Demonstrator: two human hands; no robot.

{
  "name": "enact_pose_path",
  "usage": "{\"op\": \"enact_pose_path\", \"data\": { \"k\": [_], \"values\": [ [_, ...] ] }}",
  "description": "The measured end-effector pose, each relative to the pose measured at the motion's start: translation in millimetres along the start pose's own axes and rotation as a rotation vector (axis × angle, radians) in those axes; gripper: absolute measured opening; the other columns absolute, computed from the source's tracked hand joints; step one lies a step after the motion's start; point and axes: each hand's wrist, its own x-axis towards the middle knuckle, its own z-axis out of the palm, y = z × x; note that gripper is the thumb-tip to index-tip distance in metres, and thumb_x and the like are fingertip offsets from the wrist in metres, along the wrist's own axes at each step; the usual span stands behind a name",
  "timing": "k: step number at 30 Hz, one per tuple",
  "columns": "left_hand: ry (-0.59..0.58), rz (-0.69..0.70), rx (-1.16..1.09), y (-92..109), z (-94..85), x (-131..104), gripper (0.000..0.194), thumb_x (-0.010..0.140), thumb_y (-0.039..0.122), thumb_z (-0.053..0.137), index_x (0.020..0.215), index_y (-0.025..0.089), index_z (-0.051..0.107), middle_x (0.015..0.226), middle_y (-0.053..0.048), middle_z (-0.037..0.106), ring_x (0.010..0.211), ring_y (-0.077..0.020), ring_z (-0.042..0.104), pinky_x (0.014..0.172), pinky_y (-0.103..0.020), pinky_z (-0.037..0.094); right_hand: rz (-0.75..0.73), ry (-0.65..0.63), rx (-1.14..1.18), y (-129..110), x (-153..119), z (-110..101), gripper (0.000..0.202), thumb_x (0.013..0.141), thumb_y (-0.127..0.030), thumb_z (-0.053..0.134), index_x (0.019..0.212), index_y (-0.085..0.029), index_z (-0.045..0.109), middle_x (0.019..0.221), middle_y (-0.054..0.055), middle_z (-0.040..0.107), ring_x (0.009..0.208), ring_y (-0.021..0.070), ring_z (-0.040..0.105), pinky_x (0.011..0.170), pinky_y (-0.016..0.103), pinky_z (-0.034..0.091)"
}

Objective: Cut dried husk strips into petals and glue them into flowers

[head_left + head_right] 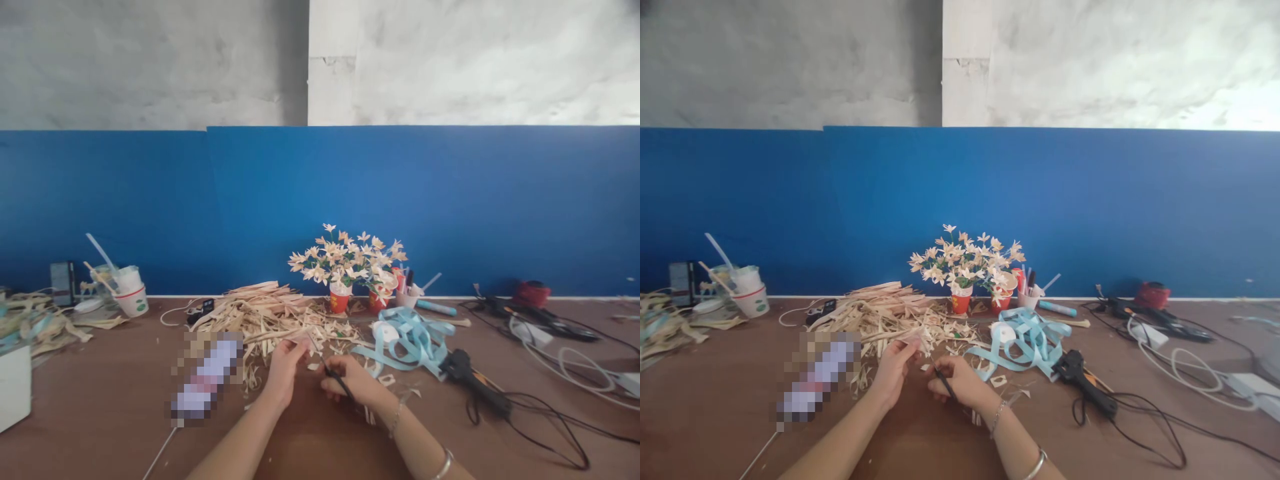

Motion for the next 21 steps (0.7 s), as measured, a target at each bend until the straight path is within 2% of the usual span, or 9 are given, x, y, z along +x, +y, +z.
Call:
{"op": "enact_pose_path", "data": {
  "k": [5, 11, 16, 21],
  "values": [
    [0.014, -0.003, -0.018, 1, -0.8, 2, 0.025, 0.056, 0.031, 0.075, 0.066, 0.014, 0.059, 0.058, 0.002, 0.058, 0.052, -0.0092, 0.048, 0.054, -0.022, 0.037, -0.015, -0.040, 0.026, -3, -1, -1, 0.024, 0.060, -0.023, 0.061, 0.081, -0.013, 0.063, 0.054, -0.004, 0.057, 0.047, 0.0084, 0.052, 0.047, 0.020, 0.042],
    [-0.023, -0.015, -0.003, -1, 0.8, -1, 0.025, 0.058, 0.032, 0.074, 0.066, 0.013, 0.059, 0.056, 0.003, 0.057, 0.052, -0.0094, 0.048, 0.053, -0.022, 0.036, -0.004, 0.011, -0.003, -1, 0, 2, 0.024, 0.059, -0.020, 0.061, 0.083, -0.013, 0.061, 0.053, -0.004, 0.057, 0.045, 0.0083, 0.049, 0.045, 0.019, 0.040],
    [-0.037, -0.042, 0.027, -6, 2.2, -5, 0.026, 0.061, 0.033, 0.072, 0.068, 0.013, 0.059, 0.059, 0.001, 0.060, 0.055, -0.0114, 0.051, 0.058, -0.025, 0.039, -0.058, 0.027, 0.021, 2, 2, 6, 0.014, 0.060, -0.021, 0.062, 0.072, -0.015, 0.057, 0.055, -0.004, 0.055, 0.047, 0.0080, 0.047, 0.046, 0.019, 0.039],
    [-0.019, -0.036, 0.027, -7, 2.3, -4, 0.027, 0.059, 0.033, 0.073, 0.069, 0.013, 0.058, 0.059, 0.001, 0.060, 0.055, -0.0117, 0.052, 0.058, -0.025, 0.040, -0.098, 0.063, 0.043, 8, 6, 9, 0.010, 0.061, -0.019, 0.060, 0.066, -0.015, 0.053, 0.051, -0.006, 0.048, 0.045, 0.0057, 0.039, 0.043, 0.017, 0.029]
  ]
}}
